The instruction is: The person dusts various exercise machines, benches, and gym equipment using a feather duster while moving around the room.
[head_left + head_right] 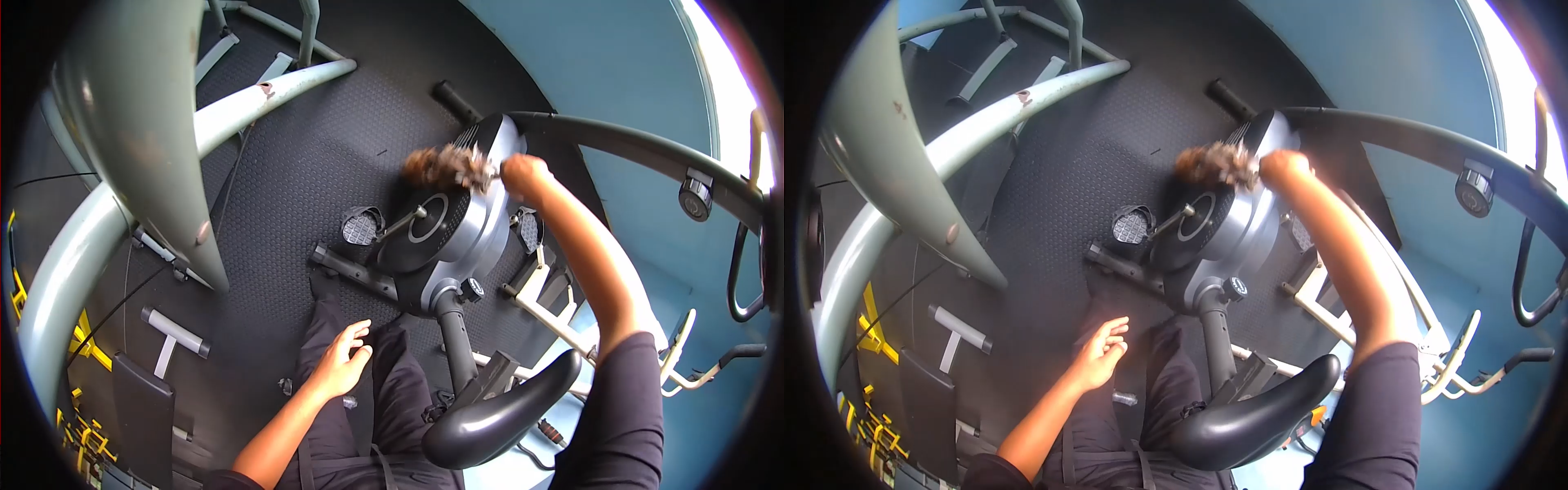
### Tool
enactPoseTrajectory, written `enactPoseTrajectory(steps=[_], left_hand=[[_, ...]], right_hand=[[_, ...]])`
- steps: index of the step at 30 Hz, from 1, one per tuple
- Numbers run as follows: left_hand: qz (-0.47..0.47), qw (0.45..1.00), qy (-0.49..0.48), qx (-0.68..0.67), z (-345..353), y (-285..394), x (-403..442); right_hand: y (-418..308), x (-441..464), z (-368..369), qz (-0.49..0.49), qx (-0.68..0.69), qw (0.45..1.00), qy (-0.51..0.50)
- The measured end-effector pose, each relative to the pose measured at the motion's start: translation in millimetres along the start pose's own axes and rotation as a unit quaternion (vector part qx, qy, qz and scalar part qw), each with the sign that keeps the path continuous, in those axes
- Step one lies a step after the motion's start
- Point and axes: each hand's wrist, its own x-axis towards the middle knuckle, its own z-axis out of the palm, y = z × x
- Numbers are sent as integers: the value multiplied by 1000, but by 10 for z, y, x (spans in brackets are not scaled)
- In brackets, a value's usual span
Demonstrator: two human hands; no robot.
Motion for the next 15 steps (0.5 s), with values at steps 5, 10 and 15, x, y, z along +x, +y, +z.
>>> enactPoseTrajectory(steps=[5,10,15], left_hand=[[17,999,-5,34,-53,24,36],[5,999,-12,33,-27,-8,56],[-17,999,12,38,-31,54,20]], right_hand=[[-88,-1279,-327,-27,11,1000,-4],[60,-910,-674,61,-5,997,-54],[-279,243,-313,54,-2,997,-50]])
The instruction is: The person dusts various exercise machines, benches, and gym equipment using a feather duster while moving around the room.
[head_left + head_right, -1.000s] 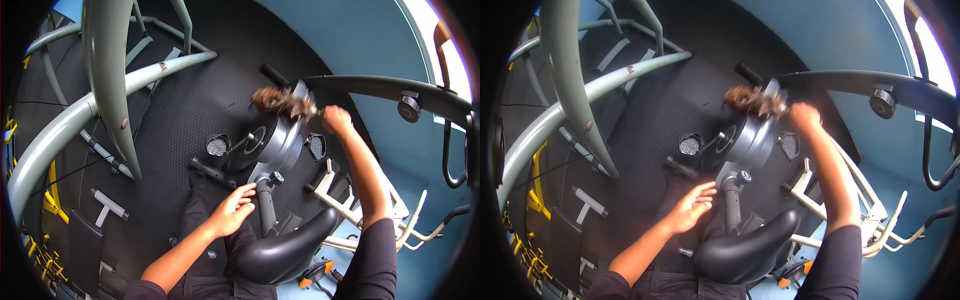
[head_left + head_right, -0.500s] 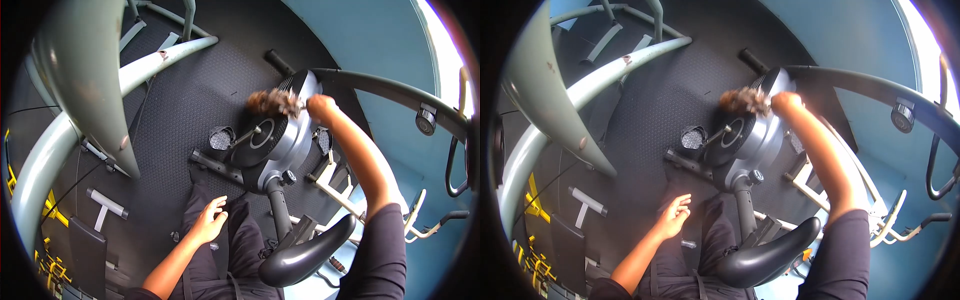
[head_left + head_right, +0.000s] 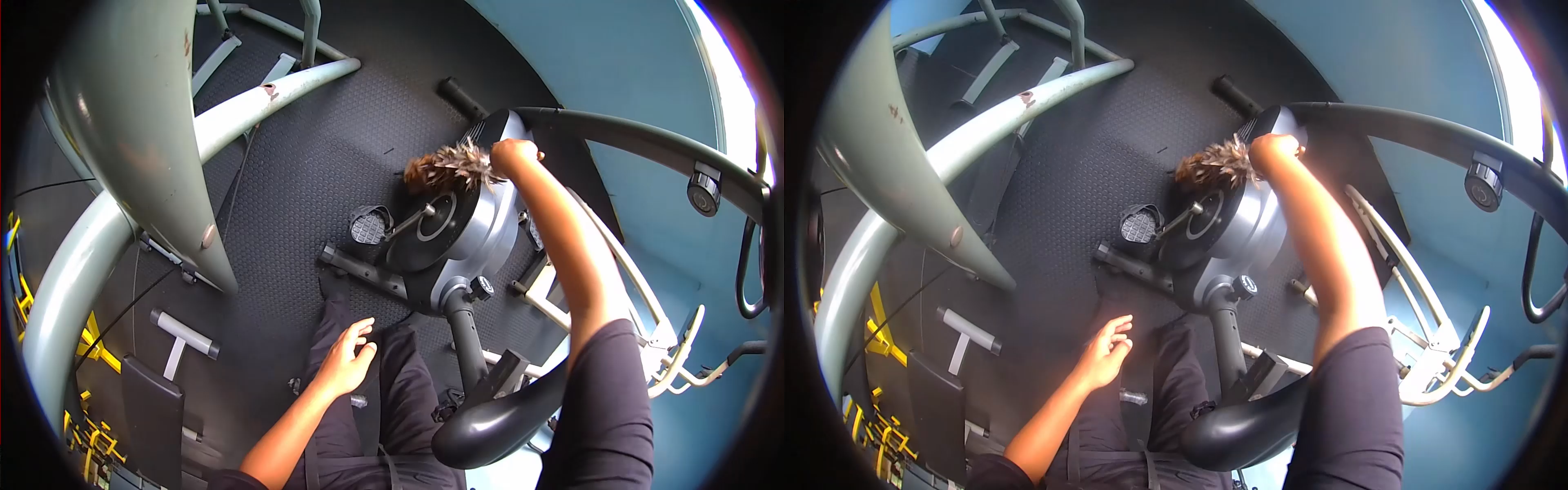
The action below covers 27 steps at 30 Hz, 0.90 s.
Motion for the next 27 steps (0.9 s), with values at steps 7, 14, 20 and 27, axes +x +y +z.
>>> enactPoseTrajectory(steps=[7,14,20,27], left_hand=[[4,999,39,-34,81,-229,25],[11,999,11,-37,280,-109,61],[37,999,-6,-22,306,-115,64],[12,1000,11,1,148,-211,75]], right_hand=[[390,251,280,119,54,980,149],[270,-1981,160,-45,-11,993,105],[-57,-2401,18,-119,-33,992,-16],[-879,-637,564,-145,-41,988,16]])
